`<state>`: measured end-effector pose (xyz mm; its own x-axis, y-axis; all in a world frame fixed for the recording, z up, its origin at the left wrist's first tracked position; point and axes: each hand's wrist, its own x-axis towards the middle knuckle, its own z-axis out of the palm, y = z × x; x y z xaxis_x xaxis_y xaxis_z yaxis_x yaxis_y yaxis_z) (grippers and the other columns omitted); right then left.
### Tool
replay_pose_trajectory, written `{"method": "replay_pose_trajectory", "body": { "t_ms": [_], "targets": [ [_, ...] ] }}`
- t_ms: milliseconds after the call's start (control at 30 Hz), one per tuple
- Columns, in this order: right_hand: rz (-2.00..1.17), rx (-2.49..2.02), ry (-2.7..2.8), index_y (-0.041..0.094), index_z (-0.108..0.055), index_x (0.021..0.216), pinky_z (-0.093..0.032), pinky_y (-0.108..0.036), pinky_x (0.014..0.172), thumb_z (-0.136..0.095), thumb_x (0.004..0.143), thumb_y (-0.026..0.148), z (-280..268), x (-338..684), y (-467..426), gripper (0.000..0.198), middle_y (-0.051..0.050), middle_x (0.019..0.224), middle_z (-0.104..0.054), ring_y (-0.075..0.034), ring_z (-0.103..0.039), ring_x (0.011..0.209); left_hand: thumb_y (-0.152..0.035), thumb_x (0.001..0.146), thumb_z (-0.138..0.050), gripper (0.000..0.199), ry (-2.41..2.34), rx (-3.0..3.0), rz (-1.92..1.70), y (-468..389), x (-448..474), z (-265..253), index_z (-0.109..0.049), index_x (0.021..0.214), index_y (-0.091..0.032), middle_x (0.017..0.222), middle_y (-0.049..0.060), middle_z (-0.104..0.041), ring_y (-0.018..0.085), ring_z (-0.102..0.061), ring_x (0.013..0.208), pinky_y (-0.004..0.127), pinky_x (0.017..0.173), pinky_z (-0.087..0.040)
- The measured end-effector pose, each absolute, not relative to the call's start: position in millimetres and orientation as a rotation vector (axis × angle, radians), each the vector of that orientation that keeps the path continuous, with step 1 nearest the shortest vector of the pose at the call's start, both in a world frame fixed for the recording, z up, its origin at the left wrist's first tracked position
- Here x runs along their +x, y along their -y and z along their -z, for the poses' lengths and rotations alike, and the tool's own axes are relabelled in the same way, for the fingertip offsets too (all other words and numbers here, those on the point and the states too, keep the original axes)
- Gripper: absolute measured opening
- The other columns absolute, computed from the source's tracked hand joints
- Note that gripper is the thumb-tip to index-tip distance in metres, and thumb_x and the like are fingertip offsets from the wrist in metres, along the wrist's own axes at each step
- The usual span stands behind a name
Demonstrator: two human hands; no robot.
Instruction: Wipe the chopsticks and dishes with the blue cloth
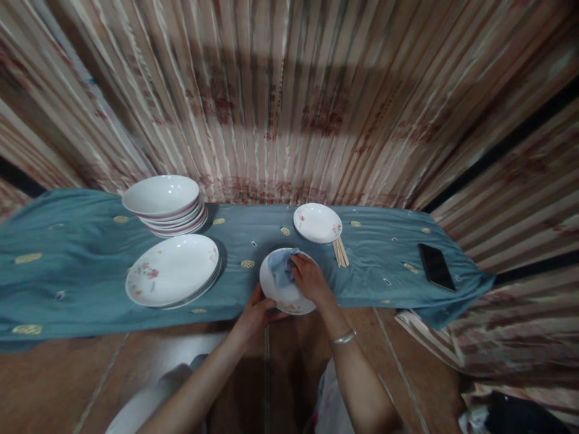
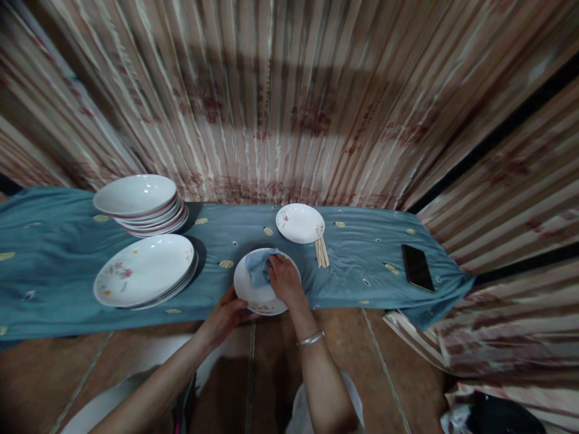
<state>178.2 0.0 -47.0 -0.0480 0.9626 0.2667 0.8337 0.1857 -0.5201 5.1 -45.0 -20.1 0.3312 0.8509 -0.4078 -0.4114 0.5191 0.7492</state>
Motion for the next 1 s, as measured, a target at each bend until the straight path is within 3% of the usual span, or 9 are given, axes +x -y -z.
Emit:
{"method": "replay_pose_trajectory", "body": {
  "t_ms": [433,567,767,1000],
  "targets": [
    [-0.683,-1.42,1.924,0.018,-0.045,0.136,-0.03,-0.039,0.11,-0.039,0.09,0.024,28,144,2,0.047,-0.01,0.145,-0.041,-0.021,-0.036,0.134,-0.014,0.061,-0.068,0.069,-0.862,0.599,-0.887,46,9,18,-0.049,0.126,-0.024,0.115,0.009,-0.061,0.024,-0.064,0.088,0.041,0.071,-0.057],
    [-0.832,-1.269,1.948,0.021,-0.053,0.13,-0.03,-0.037,0.11,-0.041,0.088,0.022,24,143,9,0.043,-0.006,0.142,-0.046,-0.019,-0.04,0.132,-0.013,0.058,-0.07,0.063,-0.887,0.565,-0.912,46,9,20,-0.054,0.118,-0.022,0.109,0.007,-0.063,0.022,-0.064,0.086,0.041,0.071,-0.057],
    [-1.038,-1.09,1.918,0.023,-0.063,0.118,-0.036,-0.037,0.106,-0.043,0.087,0.022,19,152,19,0.037,-0.005,0.13,-0.057,-0.018,-0.051,0.123,-0.016,0.056,-0.071,0.045,-0.93,0.561,-0.919,46,11,22,-0.063,0.1,-0.016,0.085,0.006,-0.07,0.023,-0.066,0.079,0.039,0.071,-0.055],
    [-1.278,-1.055,1.946,0.02,-0.069,0.106,-0.042,-0.033,0.099,-0.046,0.082,0.016,16,167,24,0.033,-0.006,0.119,-0.064,-0.018,-0.058,0.112,-0.014,0.057,-0.067,0.032,-0.875,0.568,-0.879,42,7,21,-0.063,0.088,-0.015,0.079,0.003,-0.069,0.022,-0.066,0.076,0.037,0.068,-0.055]
  ]
}}
